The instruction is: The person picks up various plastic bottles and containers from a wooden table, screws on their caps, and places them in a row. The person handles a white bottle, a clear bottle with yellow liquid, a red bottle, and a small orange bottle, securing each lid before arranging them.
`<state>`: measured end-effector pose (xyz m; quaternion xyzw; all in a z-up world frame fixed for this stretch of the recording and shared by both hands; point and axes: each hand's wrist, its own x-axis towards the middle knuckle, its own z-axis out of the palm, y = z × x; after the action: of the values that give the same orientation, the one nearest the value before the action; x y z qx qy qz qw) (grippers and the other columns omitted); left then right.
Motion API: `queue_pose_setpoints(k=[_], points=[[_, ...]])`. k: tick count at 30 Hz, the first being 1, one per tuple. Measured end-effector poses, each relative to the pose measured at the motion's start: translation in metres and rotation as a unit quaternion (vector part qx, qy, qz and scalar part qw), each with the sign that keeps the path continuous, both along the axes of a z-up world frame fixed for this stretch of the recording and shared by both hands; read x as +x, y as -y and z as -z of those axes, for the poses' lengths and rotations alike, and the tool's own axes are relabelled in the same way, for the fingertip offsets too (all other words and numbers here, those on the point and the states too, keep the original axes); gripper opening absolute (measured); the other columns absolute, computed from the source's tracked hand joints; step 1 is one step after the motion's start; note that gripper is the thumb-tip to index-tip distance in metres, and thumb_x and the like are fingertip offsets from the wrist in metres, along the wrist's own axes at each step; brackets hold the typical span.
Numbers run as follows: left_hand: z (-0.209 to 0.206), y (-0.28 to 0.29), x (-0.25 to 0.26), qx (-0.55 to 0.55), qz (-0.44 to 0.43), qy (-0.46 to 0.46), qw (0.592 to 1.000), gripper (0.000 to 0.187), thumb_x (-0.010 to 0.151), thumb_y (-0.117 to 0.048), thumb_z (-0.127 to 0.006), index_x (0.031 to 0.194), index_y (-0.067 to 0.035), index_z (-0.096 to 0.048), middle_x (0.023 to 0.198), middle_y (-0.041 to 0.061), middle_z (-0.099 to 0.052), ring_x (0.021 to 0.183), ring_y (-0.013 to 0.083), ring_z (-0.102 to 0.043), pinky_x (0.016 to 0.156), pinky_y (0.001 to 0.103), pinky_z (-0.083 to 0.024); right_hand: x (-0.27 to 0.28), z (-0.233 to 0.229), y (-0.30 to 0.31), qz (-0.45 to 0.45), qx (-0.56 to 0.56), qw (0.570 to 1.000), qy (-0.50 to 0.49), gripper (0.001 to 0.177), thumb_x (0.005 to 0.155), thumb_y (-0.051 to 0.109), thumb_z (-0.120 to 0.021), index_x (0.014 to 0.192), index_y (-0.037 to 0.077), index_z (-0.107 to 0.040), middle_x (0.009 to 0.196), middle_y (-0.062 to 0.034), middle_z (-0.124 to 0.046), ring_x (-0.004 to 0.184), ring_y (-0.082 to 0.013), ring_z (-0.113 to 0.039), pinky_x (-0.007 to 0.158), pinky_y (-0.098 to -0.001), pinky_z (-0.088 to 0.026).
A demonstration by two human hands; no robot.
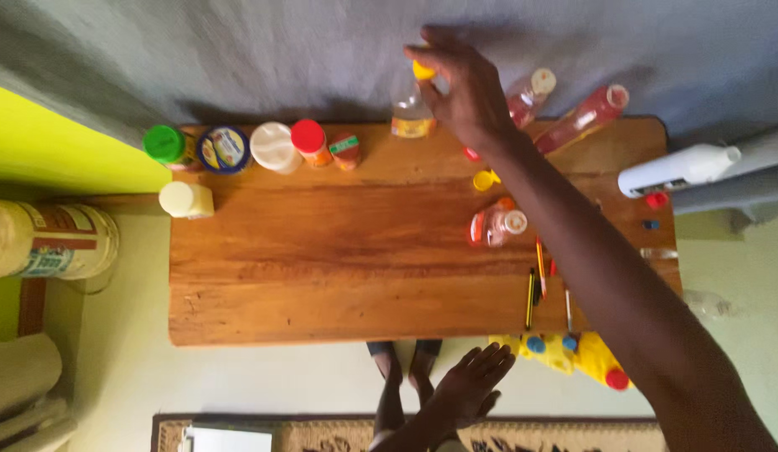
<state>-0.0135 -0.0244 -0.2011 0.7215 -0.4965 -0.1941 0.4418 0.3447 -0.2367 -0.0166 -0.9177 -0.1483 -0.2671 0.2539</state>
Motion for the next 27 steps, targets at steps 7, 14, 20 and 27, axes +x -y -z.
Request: queue_pose_setpoints(k=[7,14,20,27], points=[[0.022,-0.028,0.025,0.075,-0.180,-0.071,0.978,0.041,0.090,-0.024,-0.079,0.128,-0.013,-0.066,0.104,0.016,-0.076,0.089,0.0306,-0.074,0.075,0.038,-0.061,-0.016,-0.014,-0.008,0.008,0.032,0.998,-0.044,0.076,0.095,0.006,-0.081,0.160,0.017,-0.044,0.162,-0.0180,-0.047,0.148,-0.0352,-0.051,0.124,-0.0396,-0.045],[-0.033,-0.035,0.055,0.101,-0.238,-0.226,0.939,0.051,0.100,-0.005,-0.052,0.151,-0.012,-0.054,0.145,0.013,-0.065,0.087,0.0208,-0.075,0.085,0.037,-0.067,-0.087,-0.028,-0.016,0.039,0.179,0.983,0.012,0.060,0.112,0.011,-0.076,0.158,0.001,-0.038,0.161,-0.0169,-0.048,0.152,-0.0270,-0.048,0.131,-0.0392,-0.040],[-0.119,-0.024,0.062,-0.287,-0.440,-0.179,0.832,0.061,0.104,-0.016,-0.041,0.164,-0.005,-0.031,0.168,0.027,-0.037,0.157,0.0433,-0.039,0.127,0.053,-0.041,-0.278,0.055,-0.126,0.022,0.503,0.846,-0.175,0.039,0.107,0.022,-0.058,0.139,0.000,-0.059,0.144,-0.0188,-0.063,0.134,-0.0291,-0.061,0.117,-0.0446,-0.046],[-0.094,-0.013,0.019,0.182,-0.151,-0.143,0.961,0.075,0.087,-0.028,-0.070,0.153,-0.005,-0.040,0.167,0.030,-0.014,0.151,0.0467,-0.012,0.121,0.056,-0.018,-0.400,0.104,-0.052,0.124,0.642,0.672,-0.348,0.059,0.100,0.043,-0.049,0.144,0.004,-0.055,0.150,-0.0251,-0.053,0.136,-0.0391,-0.051,0.111,-0.0523,-0.034]])
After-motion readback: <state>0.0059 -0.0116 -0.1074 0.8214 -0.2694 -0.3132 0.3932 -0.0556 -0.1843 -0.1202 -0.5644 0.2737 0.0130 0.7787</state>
